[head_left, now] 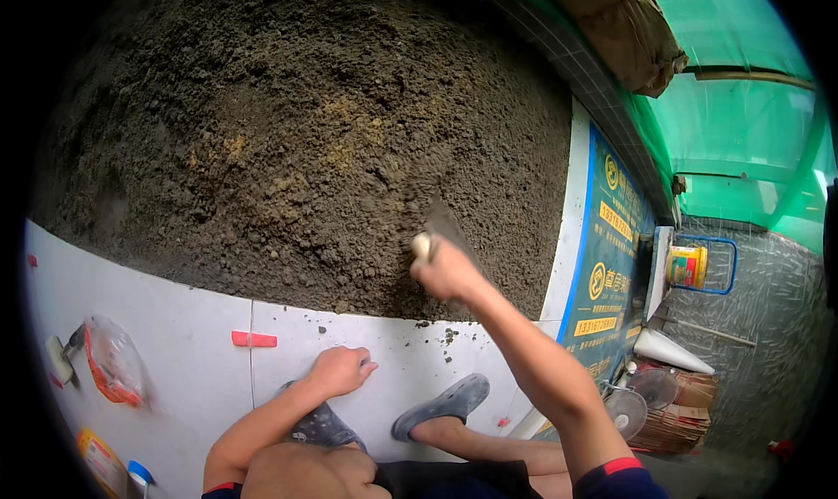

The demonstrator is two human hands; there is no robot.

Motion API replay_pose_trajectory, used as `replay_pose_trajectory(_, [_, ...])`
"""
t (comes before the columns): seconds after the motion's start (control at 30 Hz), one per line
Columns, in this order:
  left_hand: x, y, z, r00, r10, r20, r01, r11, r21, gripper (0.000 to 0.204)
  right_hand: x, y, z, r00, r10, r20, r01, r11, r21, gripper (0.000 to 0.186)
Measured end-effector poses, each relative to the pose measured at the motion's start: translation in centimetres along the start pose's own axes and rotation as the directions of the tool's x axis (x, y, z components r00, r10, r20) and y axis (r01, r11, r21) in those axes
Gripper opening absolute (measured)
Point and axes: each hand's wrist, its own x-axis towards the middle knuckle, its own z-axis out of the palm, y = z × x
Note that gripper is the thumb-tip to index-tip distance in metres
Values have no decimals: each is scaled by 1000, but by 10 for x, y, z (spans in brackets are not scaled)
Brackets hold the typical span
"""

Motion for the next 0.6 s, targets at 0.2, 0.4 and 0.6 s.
replay_pose_trajectory(0.2, [-8, -1, 2, 999, -34, 4, 34, 999, -24, 32, -38, 52, -58, 999, 37, -3, -37, 999, 0, 41])
replay_pose_trajectory(0.4, [4, 1, 2, 1000, 13, 27, -13, 1000, 7, 32, 18, 49, -46, 972, 229, -40, -195, 895, 402, 30])
replay_pose_trajectory(0.6, [4, 4, 1, 998, -26, 52, 25, 1000, 17, 32, -43, 50, -7, 982, -13, 188, 25, 998, -64, 44])
